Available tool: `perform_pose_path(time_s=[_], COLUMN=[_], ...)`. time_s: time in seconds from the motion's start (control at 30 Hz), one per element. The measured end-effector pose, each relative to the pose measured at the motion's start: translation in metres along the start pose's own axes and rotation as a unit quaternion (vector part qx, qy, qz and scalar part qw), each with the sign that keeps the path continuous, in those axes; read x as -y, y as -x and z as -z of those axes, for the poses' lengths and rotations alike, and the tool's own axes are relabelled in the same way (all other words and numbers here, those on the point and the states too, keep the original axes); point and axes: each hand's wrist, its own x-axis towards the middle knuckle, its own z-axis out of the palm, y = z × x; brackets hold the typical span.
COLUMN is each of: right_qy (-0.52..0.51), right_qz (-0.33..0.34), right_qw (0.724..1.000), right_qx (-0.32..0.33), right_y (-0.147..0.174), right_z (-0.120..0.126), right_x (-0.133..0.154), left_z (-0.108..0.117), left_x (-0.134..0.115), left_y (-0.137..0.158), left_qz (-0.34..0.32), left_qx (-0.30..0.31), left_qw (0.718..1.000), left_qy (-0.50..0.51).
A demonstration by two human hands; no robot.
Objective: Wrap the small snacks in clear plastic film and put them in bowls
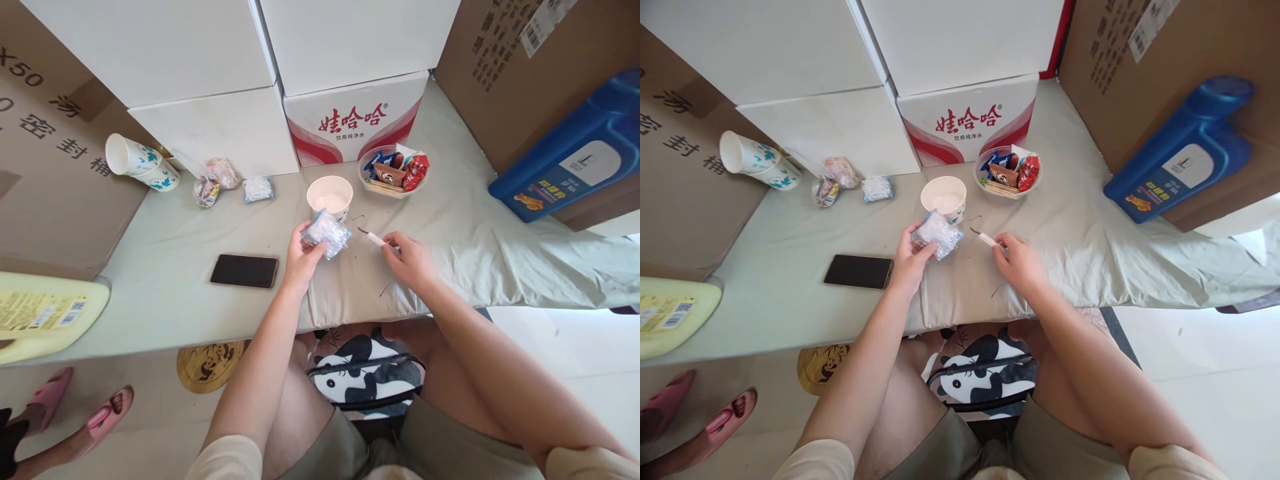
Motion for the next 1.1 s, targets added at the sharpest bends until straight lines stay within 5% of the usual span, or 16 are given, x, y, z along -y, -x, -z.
perform_pose_path(time_s=[0.13,0.3,0.57,1.1], right_qy=[0.105,0.11,0.055,0.023], right_qz=[0.046,0.067,0.087,0.116], right_qw=[0.992,0.99,0.994,0.993], right_qx=[-0.053,-0.051,-0.019,-0.008], right_y=[-0.007,-0.006,-0.006,-0.004], right_z=[-0.003,-0.005,-0.007,-0.007], right_x=[-0.009,-0.007,-0.004,-0.006], left_z=[-0.006,-0.006,0.0,-0.005], left_x=[0.002,0.0,0.003,-0.007], left_y=[0.008,0.01,0.009,0.01], left_qz=[-0.062,-0.18,-0.168,-0.14], left_qx=[0.087,0.054,0.032,0.088], left_qw=[0.983,0.936,0.919,0.92], left_qy=[-0.147,-0.298,-0.356,-0.356])
